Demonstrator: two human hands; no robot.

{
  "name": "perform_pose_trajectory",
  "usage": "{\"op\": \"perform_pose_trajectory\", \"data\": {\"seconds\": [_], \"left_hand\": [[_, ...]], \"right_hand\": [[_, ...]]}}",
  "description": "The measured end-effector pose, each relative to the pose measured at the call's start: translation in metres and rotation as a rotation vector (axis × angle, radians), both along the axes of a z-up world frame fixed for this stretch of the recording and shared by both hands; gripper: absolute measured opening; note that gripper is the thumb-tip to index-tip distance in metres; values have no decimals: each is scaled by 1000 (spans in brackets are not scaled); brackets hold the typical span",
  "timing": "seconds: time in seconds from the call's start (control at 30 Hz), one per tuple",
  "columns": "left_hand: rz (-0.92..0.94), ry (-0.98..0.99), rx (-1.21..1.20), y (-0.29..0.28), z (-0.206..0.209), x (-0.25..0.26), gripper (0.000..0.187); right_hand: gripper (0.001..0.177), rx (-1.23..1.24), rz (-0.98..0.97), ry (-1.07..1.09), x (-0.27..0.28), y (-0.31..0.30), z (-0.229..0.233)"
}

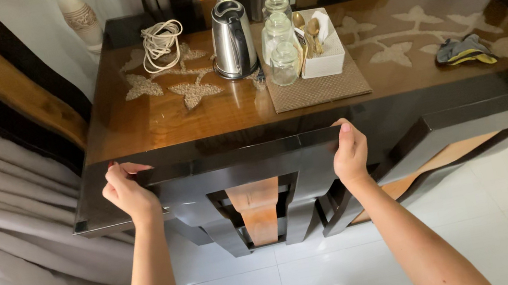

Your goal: The person pushes a chair from one side of a dining table to another, then tucks it under the table by hand.

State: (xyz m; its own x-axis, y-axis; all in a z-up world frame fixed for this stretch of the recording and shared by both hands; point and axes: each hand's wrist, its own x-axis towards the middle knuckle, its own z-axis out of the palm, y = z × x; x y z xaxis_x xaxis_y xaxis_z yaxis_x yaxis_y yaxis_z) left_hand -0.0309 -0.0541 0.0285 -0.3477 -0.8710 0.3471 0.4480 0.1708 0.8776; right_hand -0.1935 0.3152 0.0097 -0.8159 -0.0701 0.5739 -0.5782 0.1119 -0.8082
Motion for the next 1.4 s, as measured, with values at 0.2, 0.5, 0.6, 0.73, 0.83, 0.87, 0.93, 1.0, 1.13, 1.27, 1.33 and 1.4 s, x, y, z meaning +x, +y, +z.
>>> {"op": "perform_pose_trajectory", "data": {"seconds": [0.2,0.5,0.6,0.73,0.83,0.87,0.93,1.0,1.13,1.27,1.33,1.4], "left_hand": [[11,-101,9,4,-1,2,51],[-25,-85,29,11,4,6,55],[-37,-74,-64,21,13,18,52],[-80,-151,-31,25,20,29,49],[-199,-111,-73,28,27,32,34],[-168,-122,-59,34,30,32,24],[-142,-133,-46,52,43,32,20],[-7,-139,-332,76,59,35,24],[81,-97,-504,135,91,33,28],[-251,113,-350,194,110,13,29],[-377,211,-211,227,113,-2,28],[-439,295,-206,260,113,-17,29]], "right_hand": [[52,112,-100,-54,6,3,6],[51,184,-141,-115,41,5,27],[48,160,-91,-196,43,12,32],[44,-4,102,-259,63,28,40],[27,39,36,-173,79,49,54],[27,36,33,-172,82,56,58],[18,-88,47,-99,84,73,68],[16,-81,-8,-51,83,96,77],[13,-57,-197,23,71,147,88],[17,-3,-245,179,48,204,101],[17,111,-361,250,35,236,105],[16,136,-422,215,21,270,108]]}}
